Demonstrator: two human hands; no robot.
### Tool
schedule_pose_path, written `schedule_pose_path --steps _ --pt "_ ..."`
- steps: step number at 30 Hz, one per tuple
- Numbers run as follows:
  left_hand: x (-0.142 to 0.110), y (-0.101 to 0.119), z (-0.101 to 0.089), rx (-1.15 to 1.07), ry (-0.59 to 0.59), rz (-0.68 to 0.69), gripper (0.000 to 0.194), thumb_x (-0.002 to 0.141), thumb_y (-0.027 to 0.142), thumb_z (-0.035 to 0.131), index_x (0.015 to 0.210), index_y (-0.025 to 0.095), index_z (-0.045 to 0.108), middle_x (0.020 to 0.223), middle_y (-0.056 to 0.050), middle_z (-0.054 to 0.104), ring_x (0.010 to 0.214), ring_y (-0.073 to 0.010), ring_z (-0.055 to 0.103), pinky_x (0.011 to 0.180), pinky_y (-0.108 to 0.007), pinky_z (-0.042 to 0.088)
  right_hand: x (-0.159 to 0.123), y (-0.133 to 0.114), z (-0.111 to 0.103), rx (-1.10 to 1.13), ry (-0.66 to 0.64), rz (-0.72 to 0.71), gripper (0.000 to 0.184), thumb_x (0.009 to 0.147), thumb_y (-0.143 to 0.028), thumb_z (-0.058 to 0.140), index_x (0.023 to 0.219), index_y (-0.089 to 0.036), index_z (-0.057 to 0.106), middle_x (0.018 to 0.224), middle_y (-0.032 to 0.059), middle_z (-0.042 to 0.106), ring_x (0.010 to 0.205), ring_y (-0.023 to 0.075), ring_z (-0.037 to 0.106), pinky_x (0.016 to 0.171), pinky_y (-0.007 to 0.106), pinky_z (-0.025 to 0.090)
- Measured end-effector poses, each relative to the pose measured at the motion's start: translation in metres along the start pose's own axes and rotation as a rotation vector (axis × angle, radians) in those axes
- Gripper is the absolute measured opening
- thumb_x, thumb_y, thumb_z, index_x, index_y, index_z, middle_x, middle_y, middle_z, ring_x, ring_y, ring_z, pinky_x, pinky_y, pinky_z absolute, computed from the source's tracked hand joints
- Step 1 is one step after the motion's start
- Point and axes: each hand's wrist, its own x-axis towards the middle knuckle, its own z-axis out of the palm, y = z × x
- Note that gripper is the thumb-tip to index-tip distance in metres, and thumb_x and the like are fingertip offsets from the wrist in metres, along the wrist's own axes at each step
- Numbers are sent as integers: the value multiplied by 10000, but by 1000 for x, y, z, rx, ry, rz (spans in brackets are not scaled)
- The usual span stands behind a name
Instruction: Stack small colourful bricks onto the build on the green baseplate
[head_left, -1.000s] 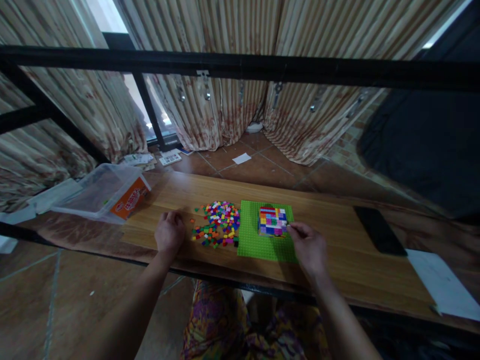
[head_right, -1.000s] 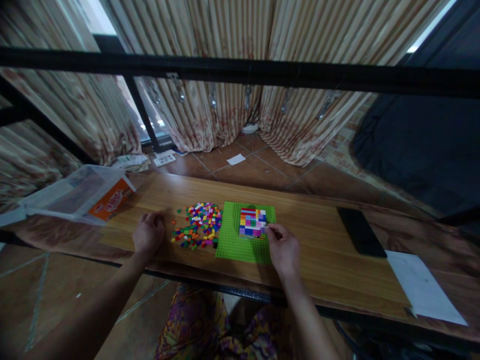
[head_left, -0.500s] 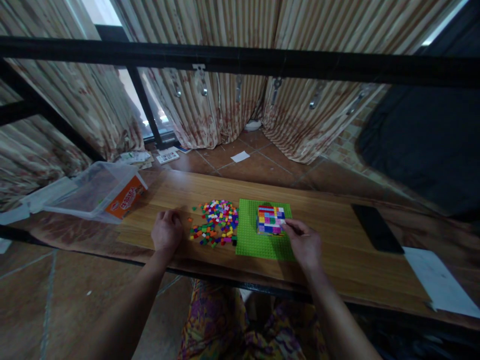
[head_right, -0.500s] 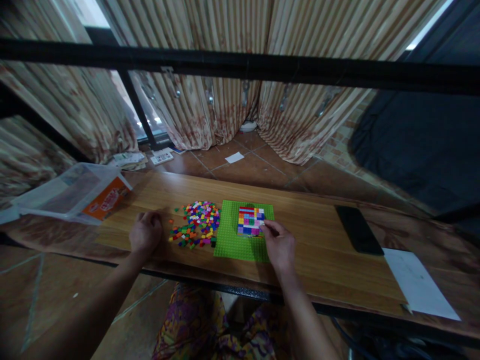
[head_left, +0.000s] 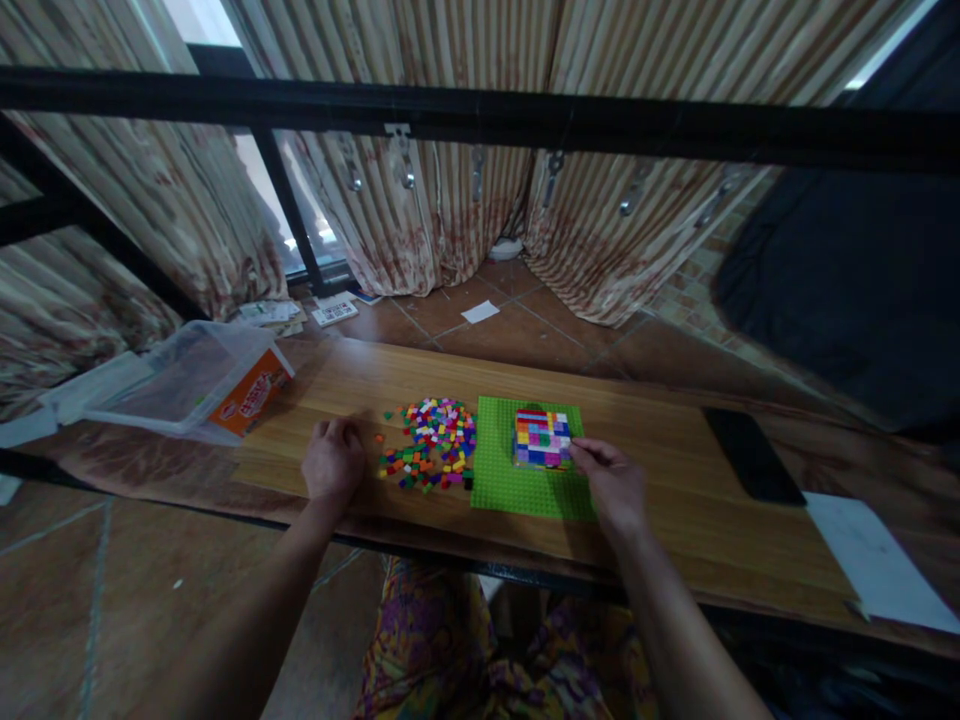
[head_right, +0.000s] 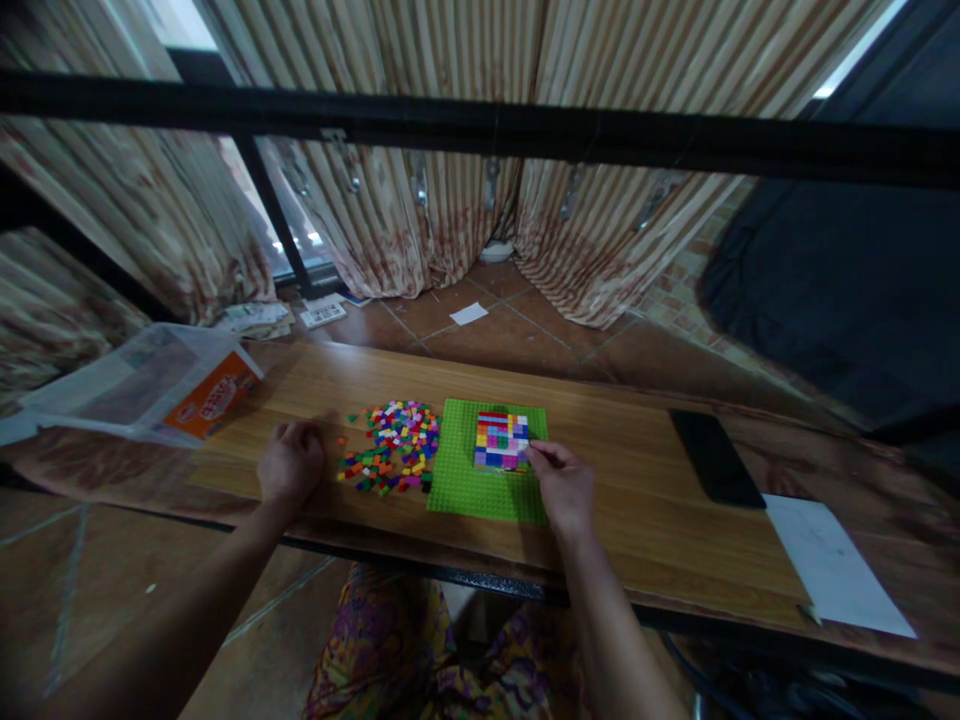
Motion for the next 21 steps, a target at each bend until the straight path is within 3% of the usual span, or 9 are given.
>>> schedule_pose_path --steps 5,9,21 --pt "0 1 -1 8 -22 -11 264 894 286 414 981 214 653 1044 -94 609 827 -215 579 610 -293 378 7 -5 -3 200 -92 217 303 468 -361 833 695 -196 718 624 -8 670 544 102 555 511 218 429" --pt "0 1 -1 -4 -21 -4 268 892 275 410 969 208 657 1039 -97 612 844 -217 582 636 -298 395 13 -10 -5 266 -166 306 297 444 -336 838 663 -194 696 595 -6 659 530 110 571 488 215 450" --pt "-1 1 -1 -21 -15 -11 275 893 263 409 993 207 659 1052 -94 619 871 -217 592 649 -298 400 20 -5 -7 238 -237 285 280 488 -336 817 676 -189 672 616 16 683 544 145 619 511 262 511"
